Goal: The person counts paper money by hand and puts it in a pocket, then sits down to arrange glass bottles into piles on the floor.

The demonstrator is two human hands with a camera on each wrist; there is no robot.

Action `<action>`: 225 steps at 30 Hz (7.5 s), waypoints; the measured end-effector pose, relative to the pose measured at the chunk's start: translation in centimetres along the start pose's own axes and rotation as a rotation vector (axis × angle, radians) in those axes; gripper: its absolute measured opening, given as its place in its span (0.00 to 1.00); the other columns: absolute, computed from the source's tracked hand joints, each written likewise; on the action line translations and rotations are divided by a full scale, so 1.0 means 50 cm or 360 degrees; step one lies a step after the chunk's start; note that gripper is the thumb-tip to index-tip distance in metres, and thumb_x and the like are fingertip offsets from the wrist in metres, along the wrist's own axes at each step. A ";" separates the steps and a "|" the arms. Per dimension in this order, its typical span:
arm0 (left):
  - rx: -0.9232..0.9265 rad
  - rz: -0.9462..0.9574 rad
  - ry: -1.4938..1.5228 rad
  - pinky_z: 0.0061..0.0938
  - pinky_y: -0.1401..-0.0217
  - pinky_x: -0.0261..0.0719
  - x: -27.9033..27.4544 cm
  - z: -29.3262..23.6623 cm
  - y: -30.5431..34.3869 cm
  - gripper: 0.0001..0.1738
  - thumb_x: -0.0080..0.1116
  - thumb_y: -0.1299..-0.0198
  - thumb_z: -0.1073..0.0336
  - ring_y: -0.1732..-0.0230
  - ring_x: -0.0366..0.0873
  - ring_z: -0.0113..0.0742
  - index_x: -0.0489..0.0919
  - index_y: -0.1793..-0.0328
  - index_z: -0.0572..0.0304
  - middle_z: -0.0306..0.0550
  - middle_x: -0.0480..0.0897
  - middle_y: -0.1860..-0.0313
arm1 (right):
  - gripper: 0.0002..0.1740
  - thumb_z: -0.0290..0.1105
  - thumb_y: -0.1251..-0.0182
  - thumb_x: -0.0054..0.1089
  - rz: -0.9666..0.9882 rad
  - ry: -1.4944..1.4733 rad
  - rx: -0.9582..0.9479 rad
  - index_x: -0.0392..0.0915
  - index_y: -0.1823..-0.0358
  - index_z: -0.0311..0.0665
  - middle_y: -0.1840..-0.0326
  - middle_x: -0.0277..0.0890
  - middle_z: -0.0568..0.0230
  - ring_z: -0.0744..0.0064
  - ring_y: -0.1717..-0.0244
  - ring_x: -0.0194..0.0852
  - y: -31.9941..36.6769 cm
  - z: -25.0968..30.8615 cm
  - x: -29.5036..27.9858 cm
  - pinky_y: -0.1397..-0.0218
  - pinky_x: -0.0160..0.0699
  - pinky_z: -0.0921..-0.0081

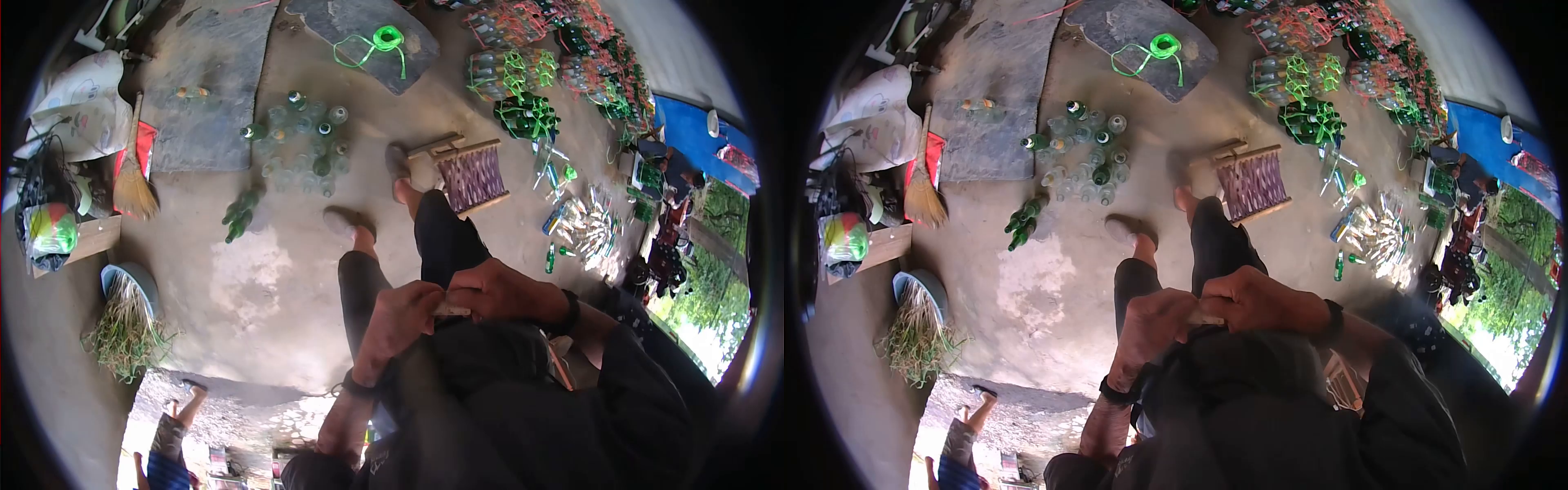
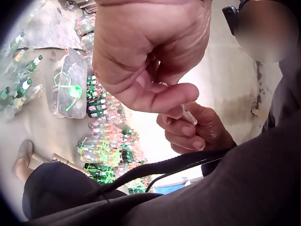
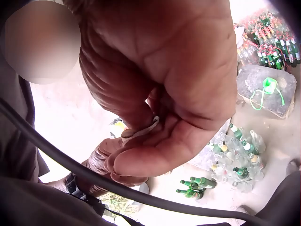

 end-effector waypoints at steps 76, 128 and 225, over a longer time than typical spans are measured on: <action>0.0280 0.0295 -0.0484 0.24 0.73 0.75 0.343 -0.238 -0.278 0.12 0.55 0.30 0.66 0.77 0.77 0.24 0.84 0.58 0.69 0.42 0.83 0.73 | 0.27 0.33 0.36 0.60 -0.0602 0.1069 -0.0417 0.71 0.39 0.25 0.53 0.76 0.50 0.51 0.51 0.81 0.208 -0.062 -0.326 0.51 0.83 0.60; 0.0657 0.1329 -0.0620 0.39 0.59 0.79 0.489 -0.313 -0.073 0.11 0.61 0.36 0.72 0.62 0.82 0.54 0.83 0.48 0.63 0.53 0.80 0.62 | 0.18 0.43 0.18 0.50 0.0101 -0.0932 0.0655 0.78 0.53 0.33 0.71 0.82 0.64 0.79 0.74 0.81 0.455 -0.322 -0.248 0.71 0.79 0.82; 0.1345 0.0833 -0.1362 0.42 0.63 0.83 0.556 -0.210 -0.261 0.08 0.63 0.52 0.65 0.66 0.85 0.55 0.84 0.67 0.61 0.54 0.83 0.70 | 0.14 0.36 0.36 0.61 -0.1223 0.1001 -0.0007 0.76 0.51 0.43 0.61 0.76 0.56 0.49 0.55 0.76 0.262 -0.327 -0.350 0.51 0.74 0.54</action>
Point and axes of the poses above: each hand's wrist, its own y-axis away from the middle knuckle, its own x-axis out of the palm, z = x × y, the point moved 8 cm from there along -y, towards the middle knuckle
